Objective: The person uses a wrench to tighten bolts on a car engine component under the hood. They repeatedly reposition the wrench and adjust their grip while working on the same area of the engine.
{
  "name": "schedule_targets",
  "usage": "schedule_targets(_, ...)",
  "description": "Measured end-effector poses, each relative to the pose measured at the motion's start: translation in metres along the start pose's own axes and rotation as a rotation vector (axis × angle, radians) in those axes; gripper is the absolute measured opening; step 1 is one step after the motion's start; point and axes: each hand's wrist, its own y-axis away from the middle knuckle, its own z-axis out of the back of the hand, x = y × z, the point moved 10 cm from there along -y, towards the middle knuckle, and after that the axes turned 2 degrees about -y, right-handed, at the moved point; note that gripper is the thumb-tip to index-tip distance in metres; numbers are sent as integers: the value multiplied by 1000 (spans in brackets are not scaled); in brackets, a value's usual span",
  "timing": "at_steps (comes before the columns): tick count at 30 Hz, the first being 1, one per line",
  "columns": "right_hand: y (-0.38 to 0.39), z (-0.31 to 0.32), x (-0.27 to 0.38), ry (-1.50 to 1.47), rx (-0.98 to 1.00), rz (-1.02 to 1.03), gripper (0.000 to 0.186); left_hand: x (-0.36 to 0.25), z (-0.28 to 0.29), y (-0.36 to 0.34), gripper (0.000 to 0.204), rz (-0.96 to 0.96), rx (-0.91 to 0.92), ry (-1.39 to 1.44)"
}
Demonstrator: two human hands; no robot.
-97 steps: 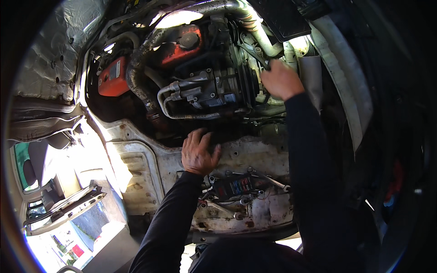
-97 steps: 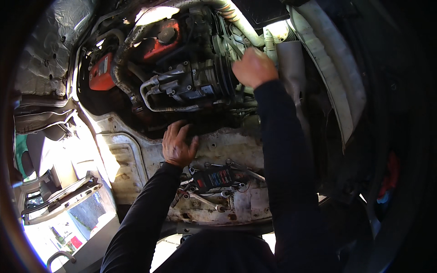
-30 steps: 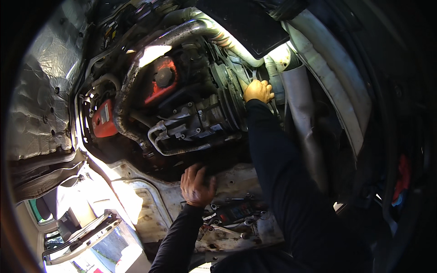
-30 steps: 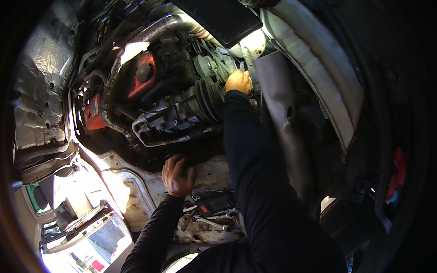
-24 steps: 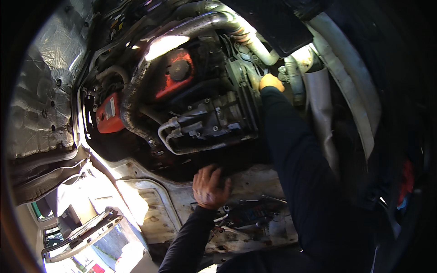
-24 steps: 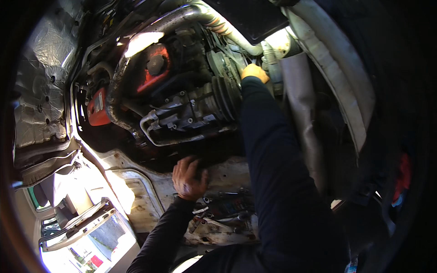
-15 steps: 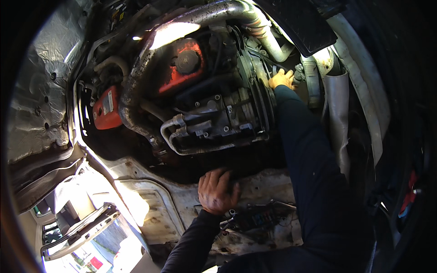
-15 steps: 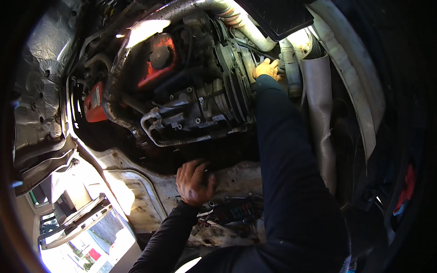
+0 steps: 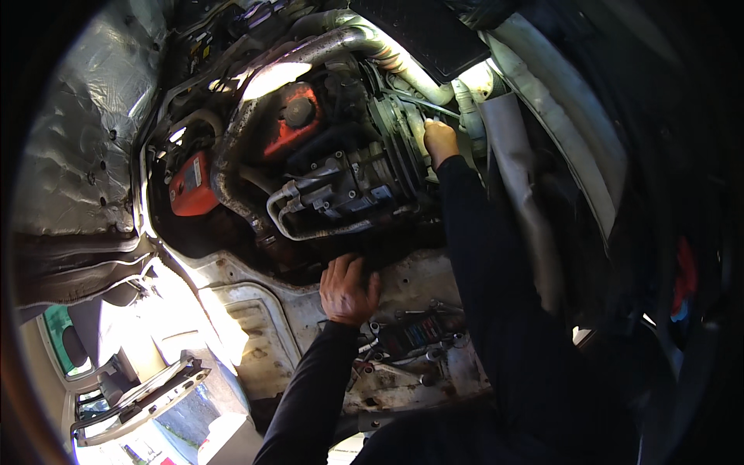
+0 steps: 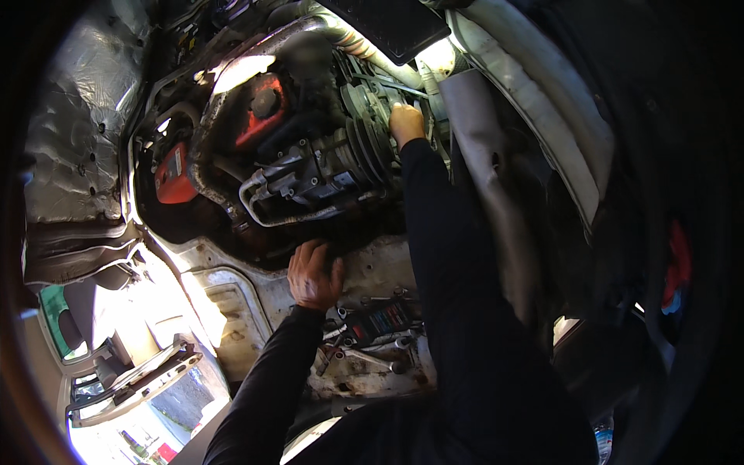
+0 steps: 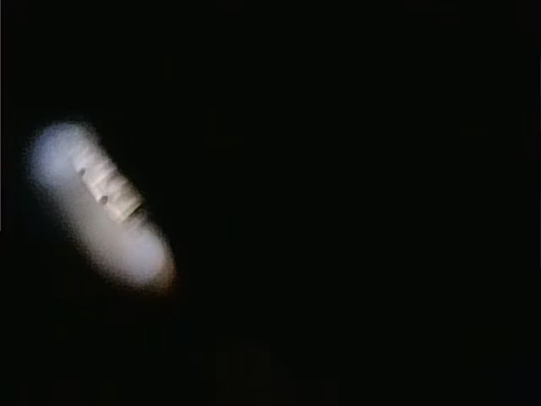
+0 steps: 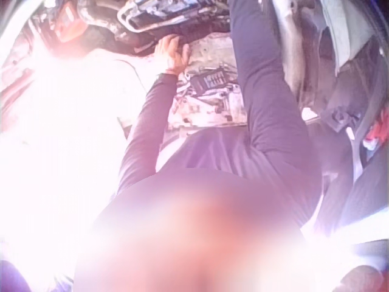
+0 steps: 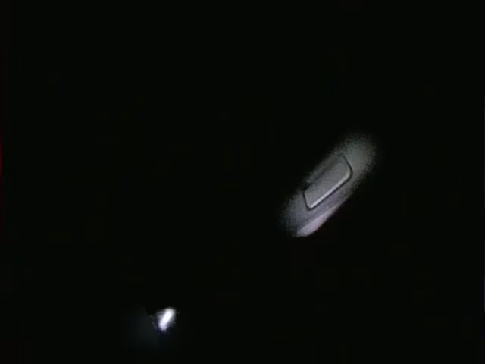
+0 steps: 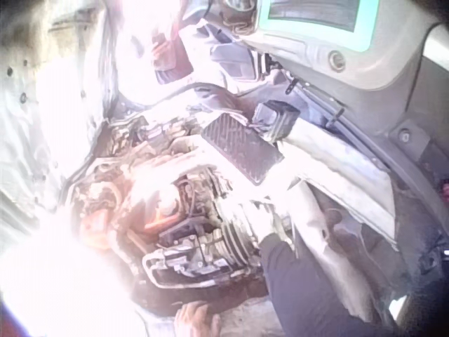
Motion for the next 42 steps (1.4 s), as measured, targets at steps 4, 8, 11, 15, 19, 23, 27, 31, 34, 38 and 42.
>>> schedule_targets(4, 80, 96, 39, -725, -155, -74, 36, 2, -1, 4, 36, 20, -18, -22)
schedule_targets(8, 189, 175, 82, -303, 1, 239, 27, 4, -4, 5, 36, 50, -14, -42)
schedule_targets(11, 265, 183, 91, -114, 313, 370, 18, 6, -2, 5, 35, 60, -23, -53)
schedule_targets(15, 329, 174, 75, 107, 525, 333, 18, 7, -7, 7, 34, 87, 15, -81)
schedule_targets(19, 353, 170, 60, 147, 472, 268, 22, 25, -7, 2, 40, 289, -15, -1)
schedule_targets(23, 359, 168, 51, 121, 412, 271, 22, 56, -15, -14, 43, 566, 12, 222)
schedule_targets(27, 358, 165, 46, 141, 505, 260, 23, 47, -25, -28, 44, 525, 150, 212)
schedule_targets(31, 334, 185, 60, -35, 479, 182, 24, 37, -29, -23, 48, 518, 197, 119)
schedule_targets(34, 296, 203, 92, -247, 323, 250, 26, 46, -31, -28, 46, 596, 115, 316)
schedule_targets(38, 226, 172, 120, -186, 289, 321, 27, 47, -41, -54, 34, 525, -17, 561)
schedule_targets(42, 182, 135, 143, 79, 288, 532, 24, 57, -57, -59, 29, 613, -117, 662)
